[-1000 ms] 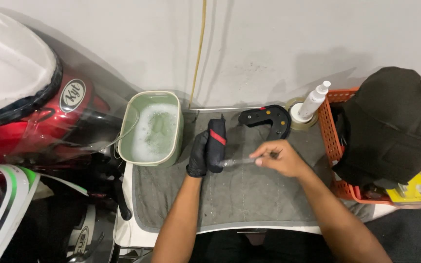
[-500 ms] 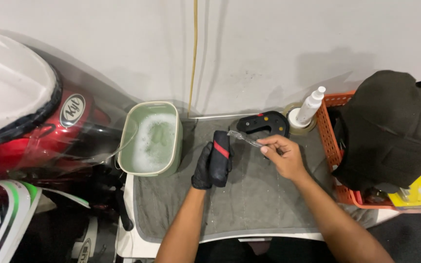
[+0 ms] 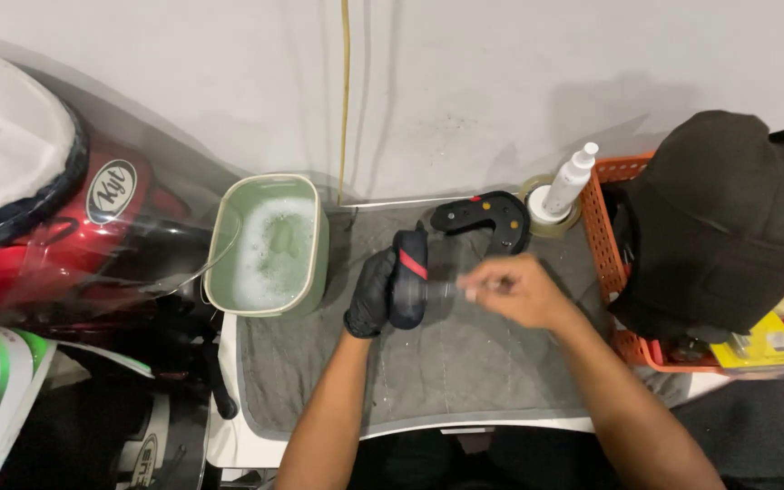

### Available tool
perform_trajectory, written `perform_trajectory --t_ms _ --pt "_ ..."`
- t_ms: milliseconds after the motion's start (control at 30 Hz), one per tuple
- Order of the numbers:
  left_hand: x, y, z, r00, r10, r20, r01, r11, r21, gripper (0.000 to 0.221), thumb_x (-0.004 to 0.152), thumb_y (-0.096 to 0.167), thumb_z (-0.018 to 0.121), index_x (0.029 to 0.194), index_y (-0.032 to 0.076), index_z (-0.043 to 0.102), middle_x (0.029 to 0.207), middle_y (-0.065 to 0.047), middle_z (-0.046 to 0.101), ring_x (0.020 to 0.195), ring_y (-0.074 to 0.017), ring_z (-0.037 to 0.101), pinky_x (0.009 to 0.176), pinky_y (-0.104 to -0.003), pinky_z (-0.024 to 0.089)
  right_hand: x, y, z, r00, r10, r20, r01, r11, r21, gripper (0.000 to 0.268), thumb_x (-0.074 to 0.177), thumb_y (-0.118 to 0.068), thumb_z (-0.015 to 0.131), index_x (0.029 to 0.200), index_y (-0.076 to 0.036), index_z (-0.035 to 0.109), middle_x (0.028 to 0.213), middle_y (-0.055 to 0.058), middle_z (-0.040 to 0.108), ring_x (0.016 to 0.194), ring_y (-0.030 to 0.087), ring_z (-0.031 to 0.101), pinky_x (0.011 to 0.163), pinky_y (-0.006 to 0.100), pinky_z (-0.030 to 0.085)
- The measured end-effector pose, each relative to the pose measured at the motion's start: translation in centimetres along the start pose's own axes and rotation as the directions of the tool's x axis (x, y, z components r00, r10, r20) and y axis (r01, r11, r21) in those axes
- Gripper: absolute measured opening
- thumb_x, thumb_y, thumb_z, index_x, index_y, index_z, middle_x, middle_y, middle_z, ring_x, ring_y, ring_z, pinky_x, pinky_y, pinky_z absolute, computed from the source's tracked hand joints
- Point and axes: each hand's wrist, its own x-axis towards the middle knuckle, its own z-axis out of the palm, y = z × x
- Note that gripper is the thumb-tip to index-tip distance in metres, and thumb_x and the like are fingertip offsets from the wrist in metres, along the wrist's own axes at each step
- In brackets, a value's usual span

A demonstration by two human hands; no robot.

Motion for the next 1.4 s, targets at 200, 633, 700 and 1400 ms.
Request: perform_trajectory --t_ms 200,633,700,1400 --pt "0.3 -0.3 -0.4 0.994 -0.069 -0.088 0.076 0.994 0.081 0.046 0.108 0.026 0.039 0.09 0.002 0.073 0.084 -0.019 0.073 0.082 -0.0211 0.067 0.082 -0.032 0.053 0.1 1.0 -0.4 0.992 -0.05 -0.119 0.031 0.988 -0.153 0.017 0.086 -0.007 0.076 0.102 -0.008 0.082 0.045 0.003 0.047 0.042 0.013 0.048 0.047 0.026 0.041" --pt "0.8 4.5 1.8 0.989 -0.096 -0.11 0.096 0.995 -0.012 0.05 0.105 0.022 0.045 0.069 -0.004 0.069 0.061 -0.022 0.066 0.061 -0.0306 0.063 0.075 -0.036 0.054 0.2 -0.8 -0.7 0.997 0.004 -0.079 -0.015 0.991 -0.134 0.015 0.081 -0.01 0.079 0.095 -0.012 0.082 0.043 0.003 0.05 0.044 0.011 0.047 0.047 0.028 0.041" --pt "0.8 0.8 0.5 0.982 -0.162 -0.092 0.154 0.984 -0.088 0.046 0.107 0.03 0.047 0.075 0.006 0.071 0.069 -0.01 0.07 0.069 -0.0146 0.065 0.066 -0.024 0.053 0.2 -2.0 -0.8 0.998 -0.023 0.053 0.029 0.994 -0.107 0.012 0.076 -0.007 0.083 0.085 -0.014 0.085 0.041 0.002 0.049 0.042 0.011 0.051 0.046 0.026 0.043" --pt "0.8 1.0 -0.7 0.996 -0.071 -0.049 0.081 0.965 0.249 0.056 0.106 0.034 0.047 0.059 0.008 0.064 0.053 -0.012 0.06 0.058 -0.018 0.059 0.063 -0.028 0.047 0.4 -0.6 -1.2 0.991 0.098 -0.092 -0.108 0.988 -0.109 0.012 0.086 -0.009 0.076 0.096 -0.009 0.083 0.04 0.004 0.049 0.042 0.011 0.046 0.047 0.026 0.039"
